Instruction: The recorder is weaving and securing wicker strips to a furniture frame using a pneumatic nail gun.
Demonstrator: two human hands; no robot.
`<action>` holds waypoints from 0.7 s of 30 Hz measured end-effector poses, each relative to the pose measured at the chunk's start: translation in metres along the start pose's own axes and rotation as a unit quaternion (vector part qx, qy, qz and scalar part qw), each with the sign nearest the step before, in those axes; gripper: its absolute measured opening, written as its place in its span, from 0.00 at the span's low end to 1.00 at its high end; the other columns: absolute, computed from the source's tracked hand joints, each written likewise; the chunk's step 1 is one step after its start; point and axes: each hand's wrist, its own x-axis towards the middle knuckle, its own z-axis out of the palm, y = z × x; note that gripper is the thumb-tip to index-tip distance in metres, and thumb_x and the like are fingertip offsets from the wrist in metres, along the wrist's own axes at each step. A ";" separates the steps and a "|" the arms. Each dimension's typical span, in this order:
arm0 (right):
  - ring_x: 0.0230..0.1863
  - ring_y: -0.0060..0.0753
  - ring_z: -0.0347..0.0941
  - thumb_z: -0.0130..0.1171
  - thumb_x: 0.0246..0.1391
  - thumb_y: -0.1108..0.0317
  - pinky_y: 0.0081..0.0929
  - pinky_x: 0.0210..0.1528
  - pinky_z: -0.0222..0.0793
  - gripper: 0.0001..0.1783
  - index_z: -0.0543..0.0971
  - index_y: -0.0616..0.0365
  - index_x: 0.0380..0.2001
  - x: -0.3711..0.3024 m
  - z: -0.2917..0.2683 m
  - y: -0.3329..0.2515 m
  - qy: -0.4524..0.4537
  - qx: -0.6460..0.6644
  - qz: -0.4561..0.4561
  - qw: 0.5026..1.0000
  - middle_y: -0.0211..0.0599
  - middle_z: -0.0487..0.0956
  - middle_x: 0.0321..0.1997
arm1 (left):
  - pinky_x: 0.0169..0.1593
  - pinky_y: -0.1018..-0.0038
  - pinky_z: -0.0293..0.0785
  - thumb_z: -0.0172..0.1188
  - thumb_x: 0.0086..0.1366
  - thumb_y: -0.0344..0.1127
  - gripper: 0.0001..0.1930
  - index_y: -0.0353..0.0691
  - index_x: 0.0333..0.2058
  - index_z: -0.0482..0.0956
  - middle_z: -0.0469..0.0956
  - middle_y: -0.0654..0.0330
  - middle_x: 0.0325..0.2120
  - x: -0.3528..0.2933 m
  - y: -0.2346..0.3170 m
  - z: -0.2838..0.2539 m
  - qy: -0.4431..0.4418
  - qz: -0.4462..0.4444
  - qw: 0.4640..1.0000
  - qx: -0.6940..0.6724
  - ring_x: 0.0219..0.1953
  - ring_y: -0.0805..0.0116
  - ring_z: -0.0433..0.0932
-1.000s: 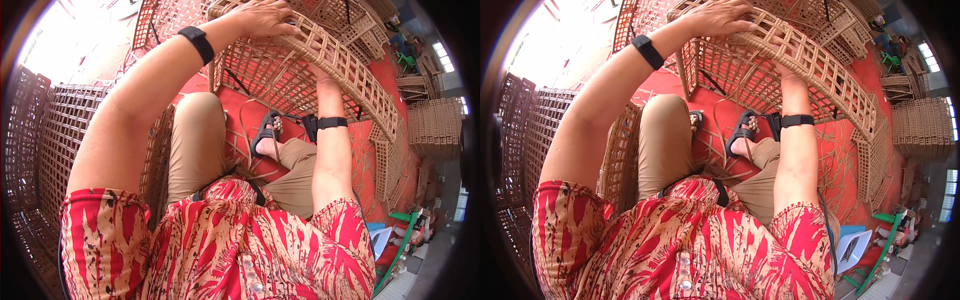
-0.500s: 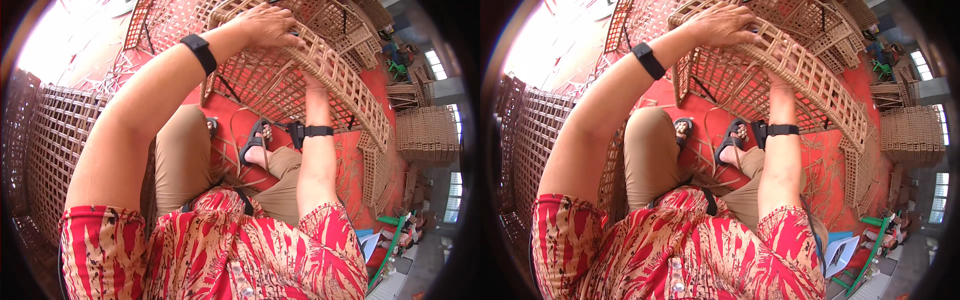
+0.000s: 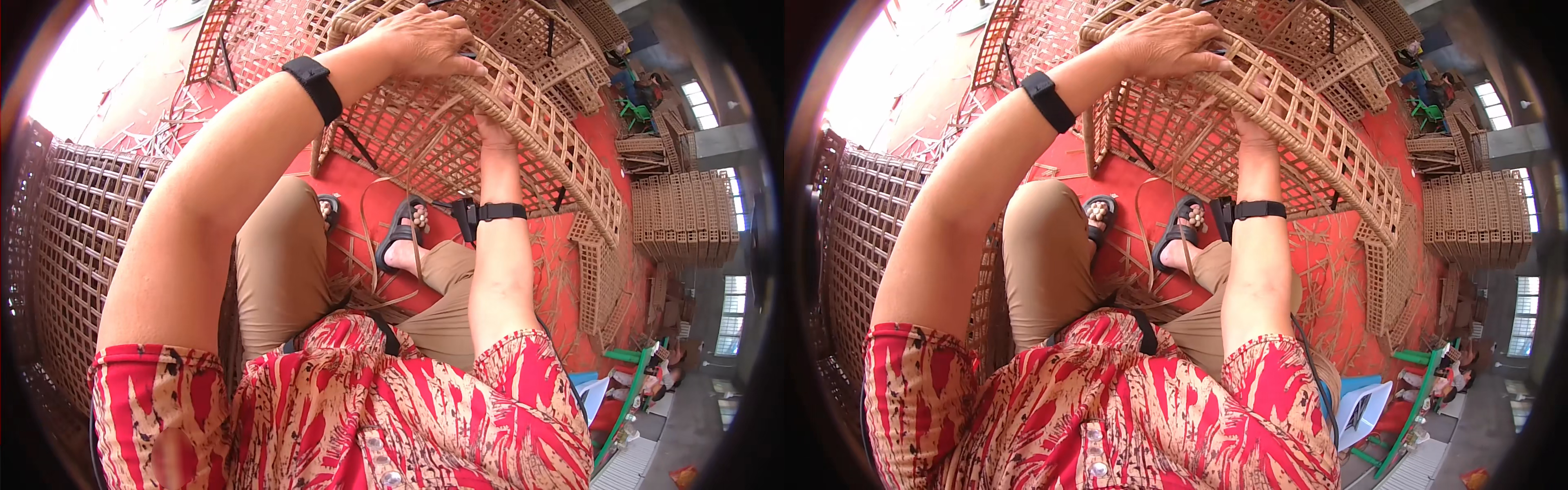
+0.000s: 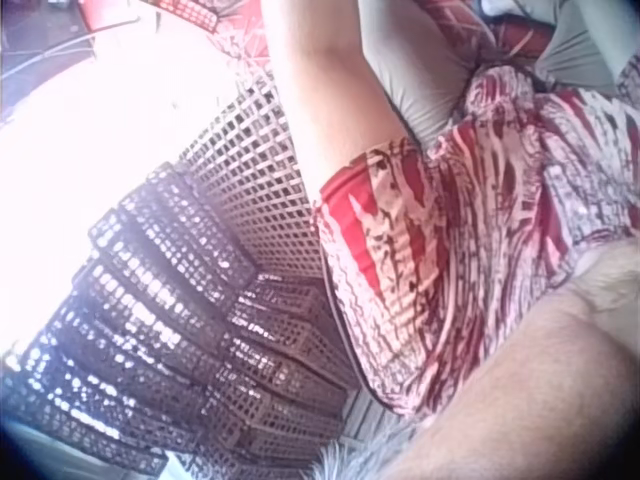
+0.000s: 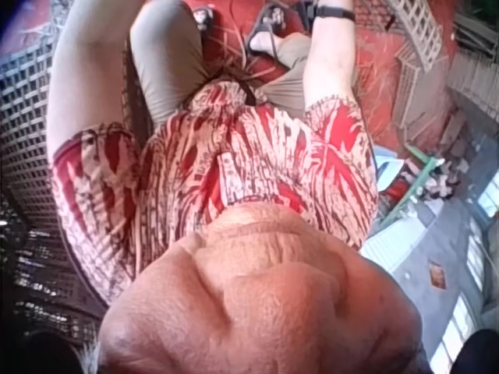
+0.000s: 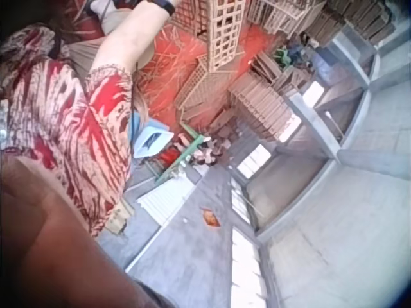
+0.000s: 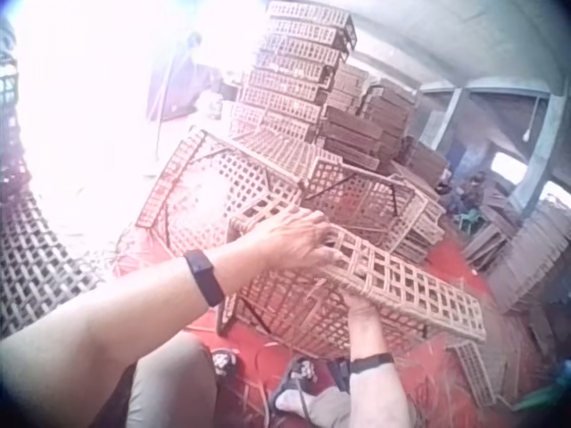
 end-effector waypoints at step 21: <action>0.47 0.57 0.79 0.61 0.53 0.58 0.46 0.50 0.75 0.17 0.84 0.63 0.36 -0.144 -0.349 -0.001 -0.619 0.717 -0.219 0.236 0.56 0.82 0.41 | 0.61 0.58 0.65 0.47 0.65 0.64 0.33 0.38 0.52 0.77 0.74 0.50 0.52 0.012 -0.048 0.004 -0.030 -0.069 0.995 0.064 0.58 0.52 0.71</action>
